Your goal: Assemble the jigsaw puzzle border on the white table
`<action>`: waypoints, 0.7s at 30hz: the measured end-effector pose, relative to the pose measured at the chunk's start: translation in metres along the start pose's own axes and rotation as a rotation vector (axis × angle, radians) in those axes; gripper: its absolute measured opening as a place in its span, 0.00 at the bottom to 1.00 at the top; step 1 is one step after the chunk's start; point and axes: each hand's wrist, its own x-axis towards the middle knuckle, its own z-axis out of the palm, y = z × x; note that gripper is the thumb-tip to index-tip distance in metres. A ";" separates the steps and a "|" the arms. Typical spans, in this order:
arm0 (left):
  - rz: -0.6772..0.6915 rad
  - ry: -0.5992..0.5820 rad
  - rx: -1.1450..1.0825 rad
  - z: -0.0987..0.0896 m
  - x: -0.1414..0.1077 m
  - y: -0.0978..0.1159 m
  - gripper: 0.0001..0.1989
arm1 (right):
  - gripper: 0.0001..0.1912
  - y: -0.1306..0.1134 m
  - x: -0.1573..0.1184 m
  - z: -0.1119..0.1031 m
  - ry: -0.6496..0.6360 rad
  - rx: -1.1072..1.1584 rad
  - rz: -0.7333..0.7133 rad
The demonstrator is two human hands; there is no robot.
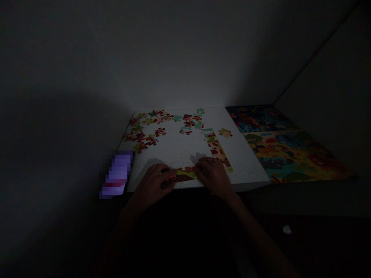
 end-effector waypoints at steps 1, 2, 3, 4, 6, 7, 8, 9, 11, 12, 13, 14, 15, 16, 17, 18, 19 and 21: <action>0.002 0.003 -0.009 0.000 0.000 0.000 0.14 | 0.08 0.000 0.000 0.000 0.000 -0.004 0.002; 0.003 0.007 -0.016 0.000 -0.001 -0.001 0.14 | 0.08 0.000 0.000 0.000 0.001 -0.008 0.003; 0.005 0.010 -0.021 0.001 -0.001 -0.001 0.15 | 0.08 -0.001 0.000 -0.001 0.001 -0.011 0.004; 0.003 0.009 -0.021 0.001 -0.001 -0.001 0.15 | 0.08 -0.001 0.000 -0.001 0.002 -0.012 0.005; -0.008 0.002 -0.011 0.001 0.000 0.000 0.16 | 0.08 -0.002 0.000 -0.002 0.004 -0.011 0.005; -0.013 -0.003 -0.006 0.002 0.000 0.000 0.16 | 0.08 -0.002 0.000 -0.002 0.005 -0.009 0.004; -0.017 -0.008 -0.002 0.001 0.001 0.001 0.17 | 0.08 -0.002 0.000 -0.002 0.005 -0.008 0.005; -0.019 -0.012 0.000 0.001 0.001 0.001 0.16 | 0.08 -0.003 0.000 -0.002 0.006 -0.009 0.007; -0.018 -0.022 -0.002 0.001 0.002 0.002 0.16 | 0.08 -0.002 0.000 -0.002 0.007 -0.007 0.012; -0.018 -0.026 -0.003 0.000 0.002 0.002 0.17 | 0.08 -0.002 0.000 -0.002 0.006 -0.005 0.013; -0.020 -0.027 -0.004 0.000 0.001 0.002 0.17 | 0.08 -0.002 -0.001 -0.002 0.007 -0.004 0.014; -0.023 -0.026 -0.005 0.000 0.001 0.002 0.16 | 0.08 -0.002 -0.001 -0.002 0.008 -0.003 0.014; -0.027 -0.021 -0.007 0.000 0.001 0.002 0.16 | 0.08 -0.002 -0.001 -0.002 0.008 -0.001 0.013; -0.031 -0.015 -0.011 0.000 0.001 0.002 0.15 | 0.08 -0.002 -0.001 -0.002 0.008 0.000 0.012; -0.034 -0.011 -0.017 0.000 0.001 0.003 0.15 | 0.08 -0.002 -0.001 -0.003 0.009 0.001 0.014; -0.036 -0.008 -0.024 0.001 0.001 0.004 0.14 | 0.08 -0.003 -0.001 -0.003 0.011 0.004 0.015; -0.038 -0.006 -0.031 0.001 0.001 0.005 0.14 | 0.08 -0.003 -0.001 -0.003 0.015 0.008 0.014; -0.046 0.000 -0.038 0.003 0.001 0.007 0.13 | 0.09 -0.003 -0.001 -0.003 0.025 0.014 0.007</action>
